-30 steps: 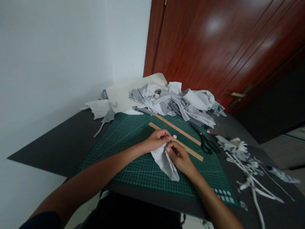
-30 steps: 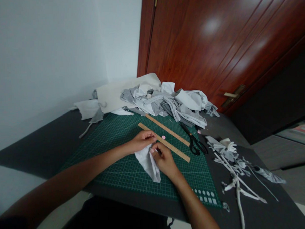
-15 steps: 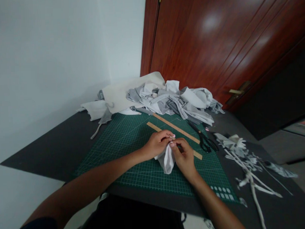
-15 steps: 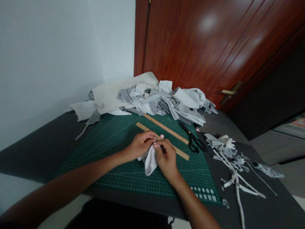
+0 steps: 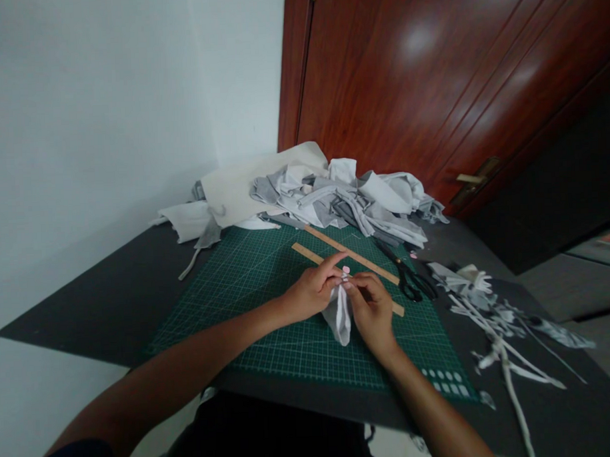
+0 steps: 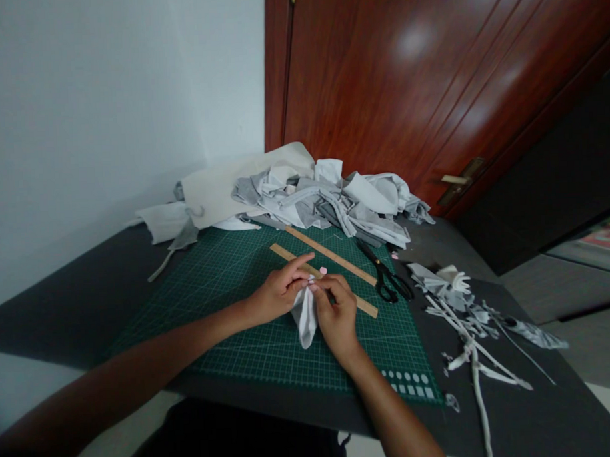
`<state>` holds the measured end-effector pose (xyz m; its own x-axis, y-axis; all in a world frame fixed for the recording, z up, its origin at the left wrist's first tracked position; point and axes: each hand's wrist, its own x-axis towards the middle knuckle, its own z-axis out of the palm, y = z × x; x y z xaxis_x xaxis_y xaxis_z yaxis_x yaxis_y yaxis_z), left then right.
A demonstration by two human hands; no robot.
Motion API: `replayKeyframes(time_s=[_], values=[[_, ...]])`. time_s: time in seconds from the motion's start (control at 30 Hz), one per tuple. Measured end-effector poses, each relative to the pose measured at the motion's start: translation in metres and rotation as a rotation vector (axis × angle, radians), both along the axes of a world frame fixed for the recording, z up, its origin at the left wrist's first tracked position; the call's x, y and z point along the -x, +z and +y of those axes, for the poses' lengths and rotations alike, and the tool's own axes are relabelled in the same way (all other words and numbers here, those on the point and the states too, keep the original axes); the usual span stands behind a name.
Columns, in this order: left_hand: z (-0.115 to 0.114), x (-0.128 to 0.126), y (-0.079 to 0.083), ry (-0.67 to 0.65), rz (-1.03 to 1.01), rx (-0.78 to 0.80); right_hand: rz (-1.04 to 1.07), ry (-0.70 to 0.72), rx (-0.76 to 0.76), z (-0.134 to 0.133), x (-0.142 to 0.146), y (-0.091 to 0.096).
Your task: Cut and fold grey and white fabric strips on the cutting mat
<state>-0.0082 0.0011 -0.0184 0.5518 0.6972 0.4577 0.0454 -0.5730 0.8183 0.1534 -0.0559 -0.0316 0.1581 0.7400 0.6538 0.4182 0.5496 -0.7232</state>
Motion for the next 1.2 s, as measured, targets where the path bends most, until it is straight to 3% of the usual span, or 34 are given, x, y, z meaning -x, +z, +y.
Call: replayKeyframes(time_s=[0.3,0.63,0.83,1.2], values=[[0.001,-0.001,-0.009,-0.056,-0.007,-0.195,0.086,0.021,0.062,0.002,0.0,0.001],[0.008,0.002,-0.016,-0.035,0.131,-0.492,0.223,0.133,0.208,0.007,-0.005,0.002],[0.008,0.005,-0.012,-0.071,0.184,-0.418,0.231,0.189,0.269,0.012,-0.008,-0.003],[0.002,0.002,-0.001,-0.088,0.139,-0.201,0.124,0.219,0.178,0.012,-0.012,0.002]])
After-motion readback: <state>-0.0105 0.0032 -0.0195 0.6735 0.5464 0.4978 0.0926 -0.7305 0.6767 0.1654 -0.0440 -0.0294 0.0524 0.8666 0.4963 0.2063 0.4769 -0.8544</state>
